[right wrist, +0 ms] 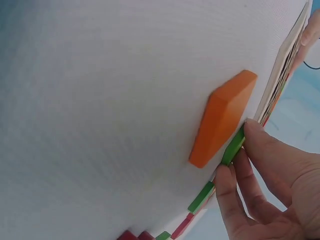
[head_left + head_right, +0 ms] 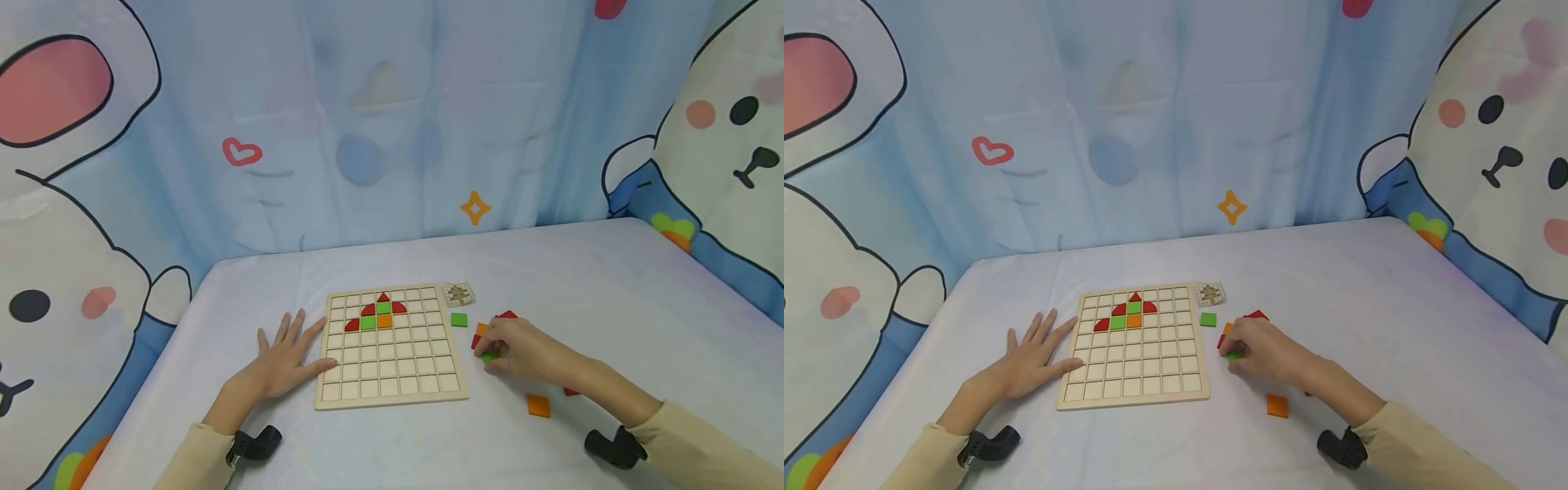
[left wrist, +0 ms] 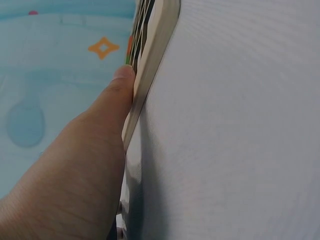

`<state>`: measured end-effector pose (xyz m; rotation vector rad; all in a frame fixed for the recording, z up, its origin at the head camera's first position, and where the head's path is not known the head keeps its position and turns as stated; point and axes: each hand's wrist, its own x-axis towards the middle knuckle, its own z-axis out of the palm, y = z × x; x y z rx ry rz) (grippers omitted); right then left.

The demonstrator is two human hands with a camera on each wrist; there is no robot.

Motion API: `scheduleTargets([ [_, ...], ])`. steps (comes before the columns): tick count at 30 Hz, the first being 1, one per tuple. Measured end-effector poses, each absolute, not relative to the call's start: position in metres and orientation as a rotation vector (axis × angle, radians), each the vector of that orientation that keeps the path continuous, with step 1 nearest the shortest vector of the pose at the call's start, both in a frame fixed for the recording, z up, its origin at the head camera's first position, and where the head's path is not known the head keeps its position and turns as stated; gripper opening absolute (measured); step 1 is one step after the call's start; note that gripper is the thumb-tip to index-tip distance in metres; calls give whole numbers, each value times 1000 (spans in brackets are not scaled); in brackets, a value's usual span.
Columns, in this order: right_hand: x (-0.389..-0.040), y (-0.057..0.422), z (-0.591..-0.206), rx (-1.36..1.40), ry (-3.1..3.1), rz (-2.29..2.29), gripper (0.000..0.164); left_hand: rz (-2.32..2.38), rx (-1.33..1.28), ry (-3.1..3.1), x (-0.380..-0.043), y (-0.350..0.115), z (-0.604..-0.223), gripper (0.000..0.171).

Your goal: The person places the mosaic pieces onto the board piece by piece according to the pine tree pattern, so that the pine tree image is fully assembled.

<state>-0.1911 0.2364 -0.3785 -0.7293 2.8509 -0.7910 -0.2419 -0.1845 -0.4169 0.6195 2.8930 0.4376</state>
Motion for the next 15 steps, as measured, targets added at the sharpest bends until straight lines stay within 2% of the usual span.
scheduleTargets([
  [15,-189,232,-375,-572,2812,-828,24,419,614,2886,-241,-185,-416,89],
])
